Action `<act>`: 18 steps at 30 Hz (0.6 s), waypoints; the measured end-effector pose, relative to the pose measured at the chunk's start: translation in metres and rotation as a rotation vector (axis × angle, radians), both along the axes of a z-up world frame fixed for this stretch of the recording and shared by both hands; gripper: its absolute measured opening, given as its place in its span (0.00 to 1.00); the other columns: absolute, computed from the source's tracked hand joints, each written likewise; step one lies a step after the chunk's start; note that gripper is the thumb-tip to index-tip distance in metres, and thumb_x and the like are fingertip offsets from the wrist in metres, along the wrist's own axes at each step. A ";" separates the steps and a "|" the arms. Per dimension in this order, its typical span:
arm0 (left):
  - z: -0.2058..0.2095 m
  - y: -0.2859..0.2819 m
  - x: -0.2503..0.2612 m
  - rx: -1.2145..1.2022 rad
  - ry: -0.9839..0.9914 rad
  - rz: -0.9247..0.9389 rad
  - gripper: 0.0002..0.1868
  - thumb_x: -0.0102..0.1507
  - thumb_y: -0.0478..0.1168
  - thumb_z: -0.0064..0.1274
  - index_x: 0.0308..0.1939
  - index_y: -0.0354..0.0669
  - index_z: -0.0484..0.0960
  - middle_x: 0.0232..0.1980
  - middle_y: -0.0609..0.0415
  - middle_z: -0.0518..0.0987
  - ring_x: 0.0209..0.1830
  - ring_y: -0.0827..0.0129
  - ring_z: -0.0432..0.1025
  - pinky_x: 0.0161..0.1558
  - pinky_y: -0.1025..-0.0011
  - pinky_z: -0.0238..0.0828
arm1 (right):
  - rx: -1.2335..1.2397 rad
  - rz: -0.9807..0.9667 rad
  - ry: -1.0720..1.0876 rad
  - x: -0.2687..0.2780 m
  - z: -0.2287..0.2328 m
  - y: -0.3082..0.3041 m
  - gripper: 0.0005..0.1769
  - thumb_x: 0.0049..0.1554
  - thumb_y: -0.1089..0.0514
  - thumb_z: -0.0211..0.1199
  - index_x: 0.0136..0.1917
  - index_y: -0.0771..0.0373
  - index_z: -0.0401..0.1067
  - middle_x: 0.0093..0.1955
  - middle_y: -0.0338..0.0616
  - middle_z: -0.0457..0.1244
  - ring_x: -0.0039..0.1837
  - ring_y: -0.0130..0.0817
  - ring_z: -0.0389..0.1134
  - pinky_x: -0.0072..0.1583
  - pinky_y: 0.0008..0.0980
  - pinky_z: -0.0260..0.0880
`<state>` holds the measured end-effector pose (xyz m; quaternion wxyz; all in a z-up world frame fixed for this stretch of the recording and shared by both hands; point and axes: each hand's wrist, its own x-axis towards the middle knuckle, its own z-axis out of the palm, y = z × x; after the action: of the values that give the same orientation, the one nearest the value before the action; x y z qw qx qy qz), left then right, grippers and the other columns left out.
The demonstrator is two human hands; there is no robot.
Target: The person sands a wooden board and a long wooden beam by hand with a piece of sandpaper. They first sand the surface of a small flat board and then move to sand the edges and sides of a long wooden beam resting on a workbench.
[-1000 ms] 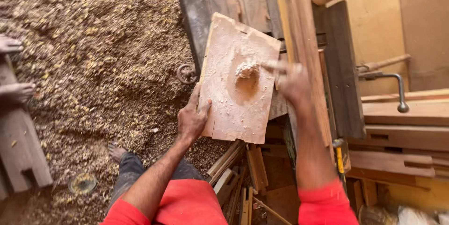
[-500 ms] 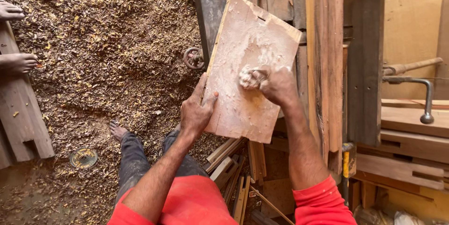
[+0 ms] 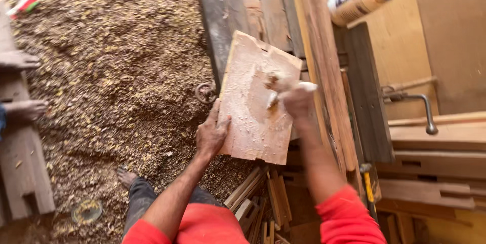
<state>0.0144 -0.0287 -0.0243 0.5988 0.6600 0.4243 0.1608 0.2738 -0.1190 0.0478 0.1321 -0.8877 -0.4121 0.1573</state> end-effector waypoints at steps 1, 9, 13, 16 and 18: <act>-0.002 0.004 0.006 0.027 0.003 -0.003 0.36 0.69 0.52 0.47 0.80 0.61 0.52 0.33 0.56 0.84 0.09 0.79 0.59 0.07 0.76 0.65 | -0.104 -0.067 -0.149 -0.014 -0.019 0.006 0.13 0.65 0.60 0.51 0.49 0.67 0.76 0.30 0.48 0.65 0.32 0.43 0.67 0.34 0.46 0.72; 0.018 0.007 0.002 0.028 -0.050 0.025 0.38 0.68 0.52 0.51 0.80 0.57 0.55 0.39 0.45 0.87 0.17 0.68 0.76 0.19 0.67 0.78 | -0.163 0.096 -0.183 -0.084 0.012 -0.030 0.12 0.53 0.58 0.61 0.48 0.58 0.82 0.35 0.50 0.66 0.43 0.51 0.68 0.52 0.53 0.70; 0.032 0.003 -0.011 0.121 -0.094 0.097 0.39 0.66 0.54 0.54 0.80 0.58 0.59 0.37 0.42 0.87 0.20 0.64 0.77 0.25 0.63 0.77 | -0.025 0.176 -0.227 -0.018 0.087 0.004 0.16 0.54 0.55 0.62 0.56 0.50 0.82 0.42 0.52 0.69 0.46 0.52 0.71 0.52 0.52 0.72; 0.021 0.002 -0.011 -0.060 0.079 0.020 0.40 0.65 0.57 0.52 0.81 0.65 0.56 0.33 0.40 0.86 0.20 0.59 0.78 0.23 0.62 0.77 | -0.053 0.131 -0.191 0.040 0.073 0.035 0.16 0.58 0.54 0.61 0.58 0.46 0.81 0.48 0.51 0.71 0.49 0.51 0.74 0.50 0.49 0.76; 0.016 0.004 -0.002 -0.093 0.103 -0.038 0.39 0.68 0.56 0.48 0.82 0.65 0.52 0.32 0.46 0.87 0.17 0.59 0.71 0.19 0.61 0.73 | -0.216 0.218 -0.328 0.059 0.048 0.040 0.19 0.56 0.57 0.61 0.59 0.42 0.83 0.46 0.54 0.71 0.47 0.54 0.73 0.51 0.51 0.75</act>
<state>0.0124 -0.0248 -0.0087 0.6092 0.6467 0.4490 0.0954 0.3326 -0.0793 0.0961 -0.0501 -0.8606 -0.5023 0.0675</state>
